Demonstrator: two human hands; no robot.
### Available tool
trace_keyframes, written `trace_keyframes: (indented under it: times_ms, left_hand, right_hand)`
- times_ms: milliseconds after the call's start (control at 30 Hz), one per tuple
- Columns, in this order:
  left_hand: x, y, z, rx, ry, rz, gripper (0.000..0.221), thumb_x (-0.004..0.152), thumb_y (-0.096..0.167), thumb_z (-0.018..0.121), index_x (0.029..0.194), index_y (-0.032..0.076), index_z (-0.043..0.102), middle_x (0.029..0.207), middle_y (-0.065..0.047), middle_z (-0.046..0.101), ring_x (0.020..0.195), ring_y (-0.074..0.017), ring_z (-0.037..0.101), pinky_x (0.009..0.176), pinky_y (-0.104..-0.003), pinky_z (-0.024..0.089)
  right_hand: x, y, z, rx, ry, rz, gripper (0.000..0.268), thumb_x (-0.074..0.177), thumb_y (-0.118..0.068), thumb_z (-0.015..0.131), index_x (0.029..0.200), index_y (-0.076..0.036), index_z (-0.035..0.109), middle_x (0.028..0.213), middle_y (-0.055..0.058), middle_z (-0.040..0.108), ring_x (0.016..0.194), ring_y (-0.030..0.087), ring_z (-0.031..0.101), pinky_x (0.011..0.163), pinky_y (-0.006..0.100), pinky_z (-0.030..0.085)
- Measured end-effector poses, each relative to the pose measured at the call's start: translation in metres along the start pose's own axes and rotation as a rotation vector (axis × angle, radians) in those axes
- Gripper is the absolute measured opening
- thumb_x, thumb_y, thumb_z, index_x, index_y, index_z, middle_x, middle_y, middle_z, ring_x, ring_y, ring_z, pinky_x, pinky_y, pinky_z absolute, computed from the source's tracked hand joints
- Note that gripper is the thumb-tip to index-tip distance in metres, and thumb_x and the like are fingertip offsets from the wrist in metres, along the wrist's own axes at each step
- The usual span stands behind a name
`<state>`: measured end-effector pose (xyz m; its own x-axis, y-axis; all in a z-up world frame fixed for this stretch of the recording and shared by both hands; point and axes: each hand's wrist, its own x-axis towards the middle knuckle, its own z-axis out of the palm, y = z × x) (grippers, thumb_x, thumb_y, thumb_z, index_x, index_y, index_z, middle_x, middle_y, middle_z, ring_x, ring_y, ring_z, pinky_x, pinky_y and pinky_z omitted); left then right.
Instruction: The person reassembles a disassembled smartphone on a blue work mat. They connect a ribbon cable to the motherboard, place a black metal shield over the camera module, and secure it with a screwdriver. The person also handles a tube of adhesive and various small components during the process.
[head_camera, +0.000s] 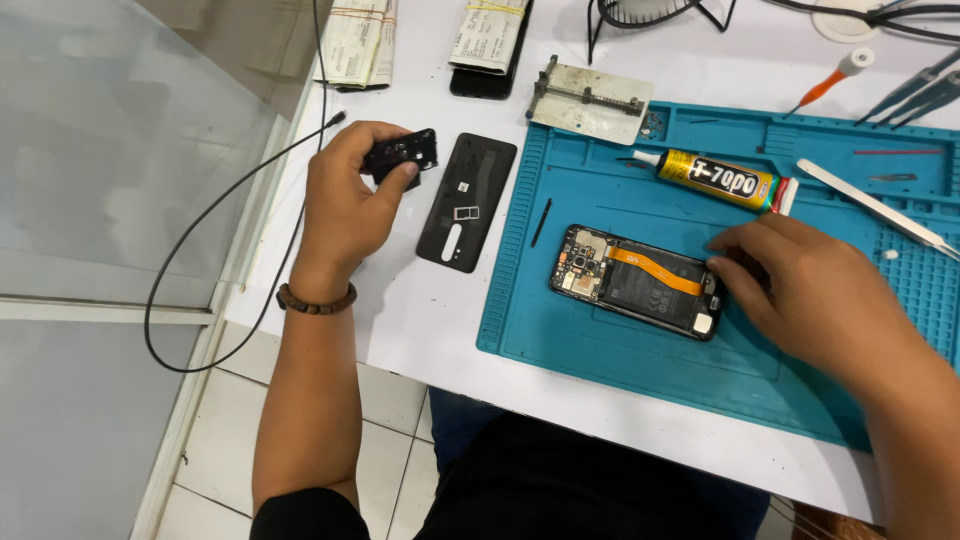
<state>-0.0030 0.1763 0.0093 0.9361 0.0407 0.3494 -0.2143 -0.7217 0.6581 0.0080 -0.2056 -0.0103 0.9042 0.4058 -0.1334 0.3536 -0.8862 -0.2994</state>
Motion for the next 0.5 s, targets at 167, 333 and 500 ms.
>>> trace_keyframes:
  times_ms: [167, 333, 500]
  left_hand:
    - [0.003, 0.054, 0.041, -0.412, -0.253, 0.218, 0.016, 0.088, 0.004, 0.064, 0.103, 0.007, 0.059, 0.096, -0.006, 0.064, 0.092, -0.0169, 0.063, 0.085, -0.028, 0.055]
    - [0.002, 0.112, 0.084, -0.684, -0.52, 0.407, 0.018, 0.088, -0.001, 0.064, 0.093, 0.015, 0.06, 0.101, 0.004, 0.067, 0.118, -0.0213, 0.06, 0.106, -0.039, 0.051]
    - [0.006, 0.113, 0.123, -0.631, -0.578, 0.512, 0.029, 0.077, -0.004, 0.058, 0.089, 0.02, 0.066, 0.125, -0.001, 0.053, 0.128, -0.0255, 0.047, 0.117, -0.048, 0.035]
  right_hand:
    - [-0.005, -0.008, -0.004, 0.401, 0.165, -0.021, 0.025, 0.093, -0.017, 0.053, 0.115, -0.008, 0.063, 0.095, 0.005, 0.067, 0.087, 0.018, 0.063, 0.079, 0.032, 0.049]
    - [-0.009, -0.011, 0.002, 1.216, 0.009, -0.176, 0.062, 0.091, -0.039, 0.037, 0.133, 0.006, 0.041, 0.12, 0.022, 0.06, 0.106, 0.028, 0.062, 0.082, 0.036, 0.053]
    - [-0.009, 0.0, 0.015, 1.558, -0.102, -0.062, 0.049, 0.086, -0.007, 0.056, 0.133, 0.003, 0.049, 0.113, 0.012, 0.063, 0.098, 0.022, 0.064, 0.082, 0.034, 0.052]
